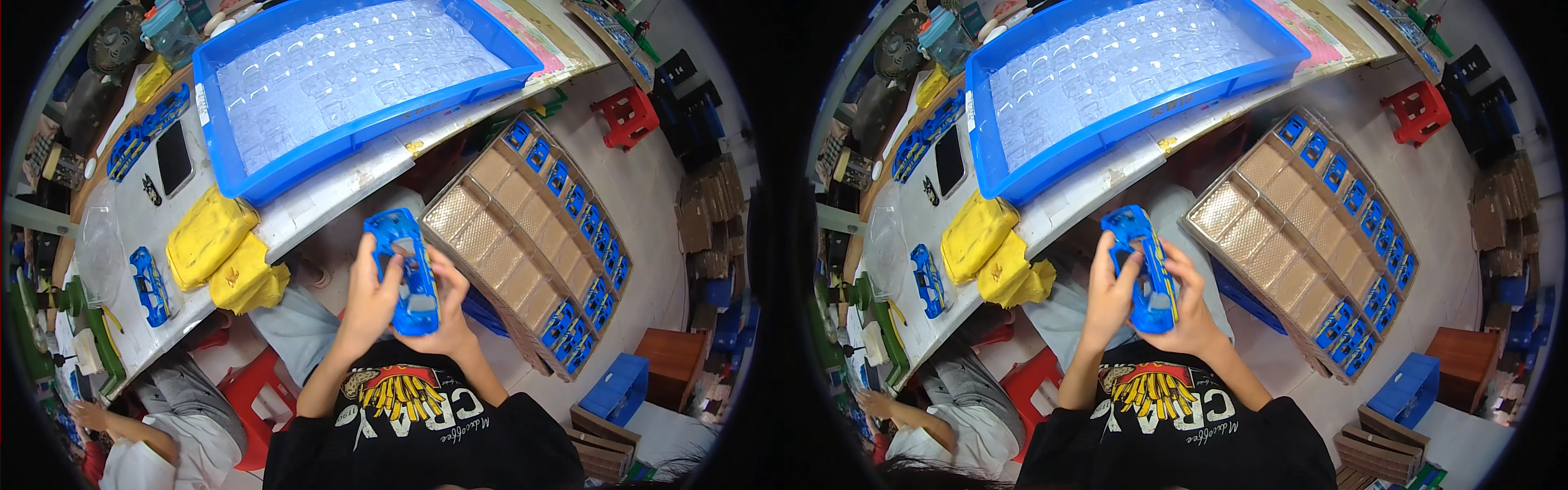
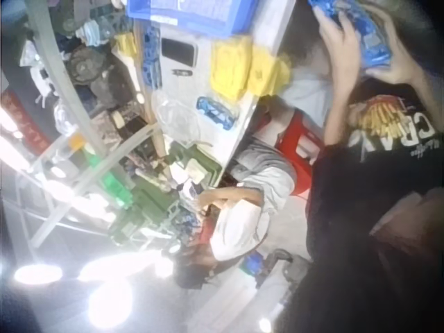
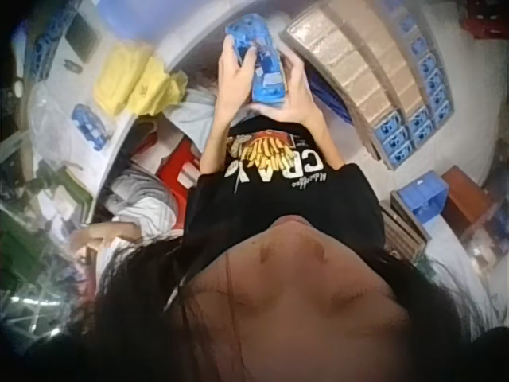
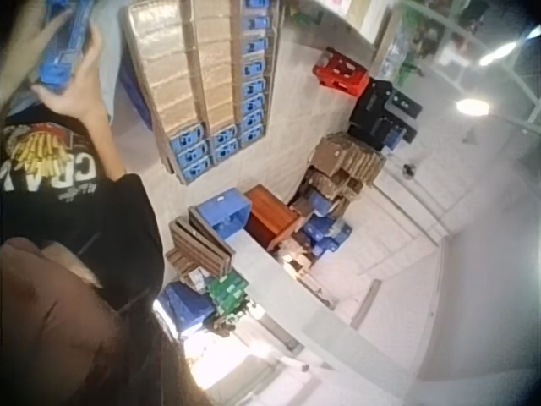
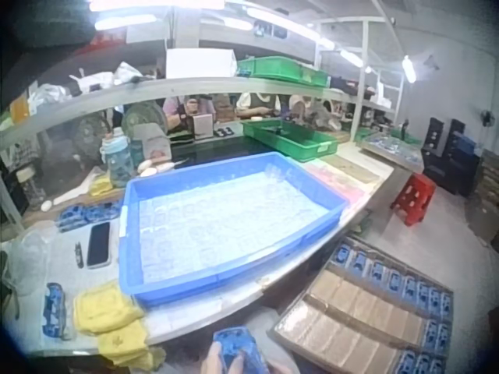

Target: The recorder is manually assembling small blue toy car bodies by inserting clear plastic windows and other internal components into the shells at a factory workbench.

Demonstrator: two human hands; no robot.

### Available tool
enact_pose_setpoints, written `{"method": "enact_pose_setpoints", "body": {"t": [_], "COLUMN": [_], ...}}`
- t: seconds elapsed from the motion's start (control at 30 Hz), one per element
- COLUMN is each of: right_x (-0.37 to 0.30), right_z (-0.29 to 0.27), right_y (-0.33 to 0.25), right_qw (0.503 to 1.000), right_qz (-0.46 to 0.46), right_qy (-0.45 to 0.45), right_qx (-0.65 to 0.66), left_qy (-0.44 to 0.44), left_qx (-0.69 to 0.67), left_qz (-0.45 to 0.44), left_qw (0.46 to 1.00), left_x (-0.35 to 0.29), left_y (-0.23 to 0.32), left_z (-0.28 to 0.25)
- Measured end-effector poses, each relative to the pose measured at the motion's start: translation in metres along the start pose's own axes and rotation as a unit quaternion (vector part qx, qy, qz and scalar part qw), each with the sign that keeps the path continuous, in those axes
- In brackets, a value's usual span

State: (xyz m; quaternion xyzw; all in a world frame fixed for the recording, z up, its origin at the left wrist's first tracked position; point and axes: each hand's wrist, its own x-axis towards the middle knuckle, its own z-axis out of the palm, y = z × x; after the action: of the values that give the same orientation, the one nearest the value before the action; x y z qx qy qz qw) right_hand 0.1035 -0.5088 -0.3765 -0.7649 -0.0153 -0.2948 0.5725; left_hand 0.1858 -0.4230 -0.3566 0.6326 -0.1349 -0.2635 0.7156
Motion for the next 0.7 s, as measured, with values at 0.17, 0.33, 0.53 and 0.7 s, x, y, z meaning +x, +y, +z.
{"method": "enact_pose_setpoints", "body": {"t": [0.17,0.33,0.53,0.7], "right_x": [-0.001,0.017,0.018,0.016], "right_z": [-0.007,0.005,-0.027,-0.063], "right_y": [-0.007,0.005,-0.003,-0.016], "right_qw": [0.956,0.961,0.962,0.946], "right_qz": [0.195,0.254,0.258,0.315], "right_qy": [-0.067,0.096,0.090,0.062], "right_qx": [0.210,0.057,0.008,0.052], "left_qy": [0.024,-0.016,0.028,0.019], "left_qx": [0.165,0.244,0.235,0.270], "left_qz": [0.082,0.139,0.102,0.118], "left_qw": [0.983,0.960,0.966,0.956], "left_x": [0.007,0.009,0.005,0.000], "left_y": [0.001,-0.008,-0.008,0.010], "left_z": [-0.004,0.005,0.036,0.070]}}
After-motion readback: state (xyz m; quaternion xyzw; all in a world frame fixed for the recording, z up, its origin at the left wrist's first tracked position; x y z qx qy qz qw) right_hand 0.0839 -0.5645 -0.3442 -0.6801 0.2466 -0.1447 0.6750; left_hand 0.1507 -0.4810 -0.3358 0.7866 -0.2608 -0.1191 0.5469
